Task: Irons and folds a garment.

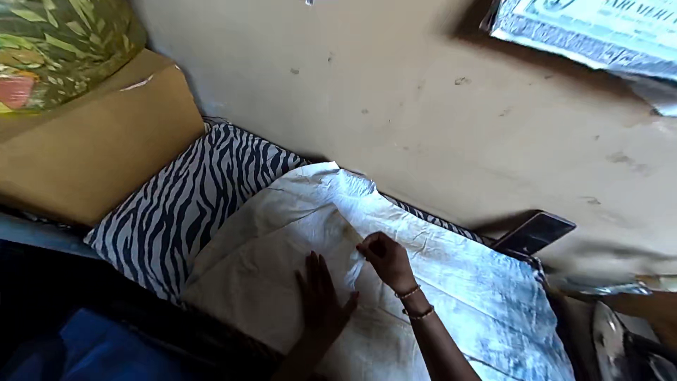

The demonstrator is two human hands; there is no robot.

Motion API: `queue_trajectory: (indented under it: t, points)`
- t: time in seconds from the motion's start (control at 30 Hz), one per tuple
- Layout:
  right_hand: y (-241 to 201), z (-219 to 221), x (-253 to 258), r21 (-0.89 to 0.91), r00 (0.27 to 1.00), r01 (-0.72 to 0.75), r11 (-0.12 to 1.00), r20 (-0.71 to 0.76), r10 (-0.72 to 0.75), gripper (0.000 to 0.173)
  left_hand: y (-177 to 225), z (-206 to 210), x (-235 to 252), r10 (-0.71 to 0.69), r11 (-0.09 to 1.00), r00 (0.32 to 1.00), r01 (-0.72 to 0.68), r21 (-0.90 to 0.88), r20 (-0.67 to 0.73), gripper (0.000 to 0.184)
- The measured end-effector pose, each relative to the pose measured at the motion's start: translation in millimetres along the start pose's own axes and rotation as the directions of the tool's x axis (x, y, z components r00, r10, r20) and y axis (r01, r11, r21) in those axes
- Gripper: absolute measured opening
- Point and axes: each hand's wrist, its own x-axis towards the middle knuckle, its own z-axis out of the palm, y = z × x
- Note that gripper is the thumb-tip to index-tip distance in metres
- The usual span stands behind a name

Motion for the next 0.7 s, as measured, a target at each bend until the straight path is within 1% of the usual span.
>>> queue_trajectory:
  t: [0.03, 0.1, 0.2, 0.3, 0.37, 0.4, 0.43, 0.47, 0.5, 0.53, 0.57, 0.6, 0.63, 0.67, 0.7]
  points:
    - [-9, -1, -1, 0.000, 0.998, 0.064, 0.998, -0.004, -0.064, 0.024, 3, 9, -5, -0.009, 1.000, 0.998, 0.010, 0.012, -0.065, 0.114]
    - [-23, -3, -1, -0.014, 0.989, 0.146, 0.989, 0.008, -0.146, 0.020, 5, 17, -6, -0.033, 0.999, 0.990, 0.035, 0.008, -0.137, 0.112]
    - [-42, -4, 6, -0.115, 0.973, 0.228, 0.967, 0.058, -0.223, 0.019, 12, 18, -1, -0.120, 0.992, 0.977, 0.113, -0.046, -0.176, 0.106]
    - [-65, 2, 13, -0.189, 0.950, 0.307, 0.933, 0.126, -0.287, 0.017, 21, 19, 5, -0.200, 0.979, 0.962, 0.187, -0.087, -0.186, 0.113]
    - [-82, 5, 12, -0.259, 0.941, 0.325, 0.910, 0.180, -0.285, 0.016, 27, 18, 7, -0.248, 0.966, 0.951, 0.228, -0.125, -0.183, 0.110]
    - [-86, 3, 12, -0.313, 0.949, 0.297, 0.902, 0.202, -0.243, 0.015, 27, 17, 5, -0.252, 0.963, 0.952, 0.229, -0.141, -0.173, 0.108]
    - [-84, -2, 12, -0.365, 0.962, 0.249, 0.897, 0.205, -0.183, 0.016, 27, 16, 1, -0.227, 0.969, 0.962, 0.208, -0.131, -0.150, 0.105]
    - [-75, -8, 14, -0.408, 0.972, 0.186, 0.894, 0.207, -0.108, 0.019, 24, 11, -5, -0.173, 0.981, 0.980, 0.164, -0.101, -0.097, 0.101]
    - [-61, -14, 16, -0.443, 0.975, 0.107, 0.890, 0.222, -0.007, 0.023, 19, 6, -11, -0.090, 0.995, 0.996, 0.089, -0.055, -0.015, 0.097]
    - [-42, -17, 20, -0.473, 0.960, 0.024, 0.880, 0.256, 0.111, 0.028, 13, -1, -15, -0.004, 1.000, 0.995, 0.006, -0.019, 0.100, 0.092]
    - [-21, -16, 23, -0.496, 0.930, -0.046, 0.867, 0.296, 0.218, 0.034, 8, -10, -17, 0.066, 0.998, 0.967, -0.066, -0.010, 0.244, 0.088]
    - [0, -11, 25, -0.506, 0.905, -0.092, 0.857, 0.316, 0.283, 0.039, 4, -17, -16, 0.124, 0.992, 0.921, -0.124, -0.023, 0.370, 0.080]
    - [16, -5, 24, -0.501, 0.899, -0.123, 0.857, 0.310, 0.310, 0.044, 1, -25, -11, 0.164, 0.986, 0.865, -0.161, -0.047, 0.475, 0.070]
    - [25, 0, 21, -0.486, 0.909, -0.138, 0.863, 0.283, 0.305, 0.046, -2, -32, -2, 0.194, 0.980, 0.814, -0.183, -0.076, 0.548, 0.064]
    - [28, 3, 17, -0.483, 0.920, -0.145, 0.864, 0.257, 0.298, 0.047, -5, -34, 10, 0.225, 0.974, 0.799, -0.206, -0.098, 0.558, 0.060]
